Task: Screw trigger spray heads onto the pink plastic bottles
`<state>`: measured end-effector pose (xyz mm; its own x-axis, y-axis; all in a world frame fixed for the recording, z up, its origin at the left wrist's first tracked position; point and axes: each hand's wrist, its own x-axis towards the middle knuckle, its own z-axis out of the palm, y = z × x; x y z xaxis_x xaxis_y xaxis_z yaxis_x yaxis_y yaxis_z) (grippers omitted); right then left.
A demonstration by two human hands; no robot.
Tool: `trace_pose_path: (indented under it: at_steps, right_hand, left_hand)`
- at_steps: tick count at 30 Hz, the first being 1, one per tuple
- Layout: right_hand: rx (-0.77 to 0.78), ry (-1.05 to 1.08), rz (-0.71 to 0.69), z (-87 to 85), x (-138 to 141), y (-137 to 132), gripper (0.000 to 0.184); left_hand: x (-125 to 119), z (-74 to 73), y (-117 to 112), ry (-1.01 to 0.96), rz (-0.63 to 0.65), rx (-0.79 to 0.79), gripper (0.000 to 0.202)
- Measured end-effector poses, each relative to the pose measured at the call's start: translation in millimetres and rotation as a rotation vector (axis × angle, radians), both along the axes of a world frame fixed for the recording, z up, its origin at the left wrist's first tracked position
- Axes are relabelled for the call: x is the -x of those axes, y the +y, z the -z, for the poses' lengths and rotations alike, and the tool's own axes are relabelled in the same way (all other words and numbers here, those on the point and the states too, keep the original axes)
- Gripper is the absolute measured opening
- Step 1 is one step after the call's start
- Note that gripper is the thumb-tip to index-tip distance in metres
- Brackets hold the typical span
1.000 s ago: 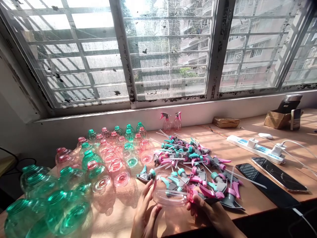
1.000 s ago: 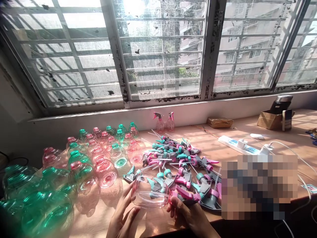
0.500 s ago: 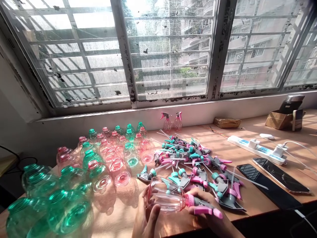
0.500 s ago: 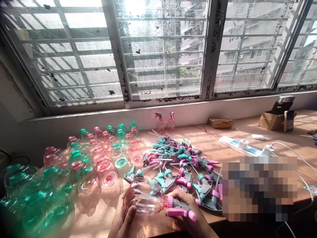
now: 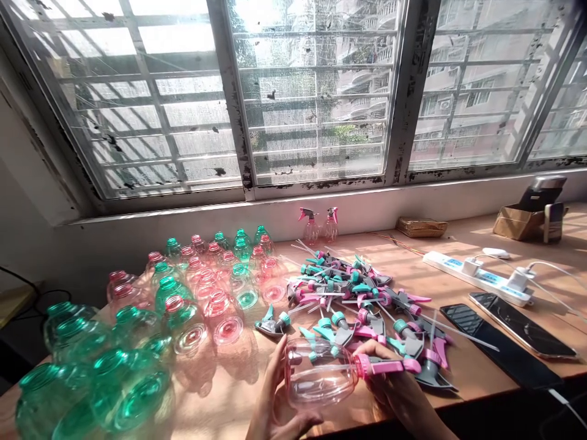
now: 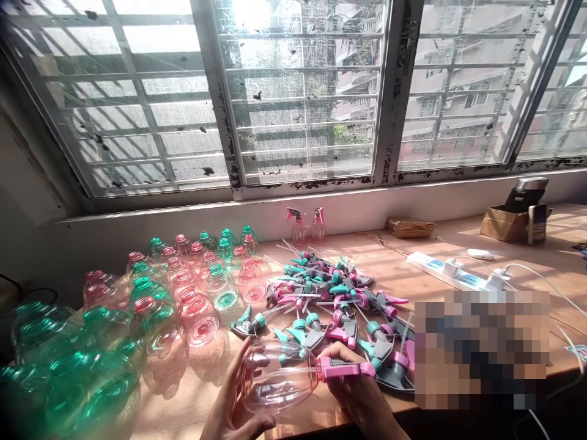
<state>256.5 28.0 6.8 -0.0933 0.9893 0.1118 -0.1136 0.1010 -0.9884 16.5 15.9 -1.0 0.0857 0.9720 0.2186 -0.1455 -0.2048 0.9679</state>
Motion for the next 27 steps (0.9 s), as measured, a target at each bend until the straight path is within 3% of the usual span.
trace_pose_path:
  at_steps: [6,12,16,19,22,24,25,27]
  right_hand:
    - [0.075,0.007,0.0,0.9,-2.9,-1.6,0.059]
    - [0.06,0.044,-0.074,7.2,-8.1,-0.9,0.061]
    - [0.104,0.095,0.01,7.3,-8.3,-4.2,0.058]
    - [0.006,0.056,0.094,-1.6,-11.2,-8.0,0.054]
    - [-0.125,0.101,0.064,-25.7,-22.7,-1.7,0.055]
    - [-0.235,0.087,0.295,-54.0,-35.5,17.0,0.043]
    - [-0.368,0.07,0.457,-72.0,-42.7,32.3,0.044]
    - [-0.464,0.09,0.521,-114.0,-56.7,74.1,0.046]
  left_hand:
    - [-5.2,-6.5,-6.0,0.18,-0.097,-0.17,0.089]
    - [-0.6,0.2,-2.2,0.361,-0.16,-0.453,0.069]
    - [-1.7,7.0,0.2,0.364,-0.168,-0.433,0.067]
    - [-6.3,11.7,2.8,0.36,-0.157,-0.37,0.077]
    - [-10.6,14.8,6.5,0.422,-0.162,-0.362,0.098]
    - [-12.3,14.2,8.2,0.517,-0.17,-0.39,0.113]
    - [-12.9,13.0,8.6,0.57,-0.175,-0.396,0.119]
    - [-14.1,9.2,8.3,0.644,-0.18,-0.387,0.125]
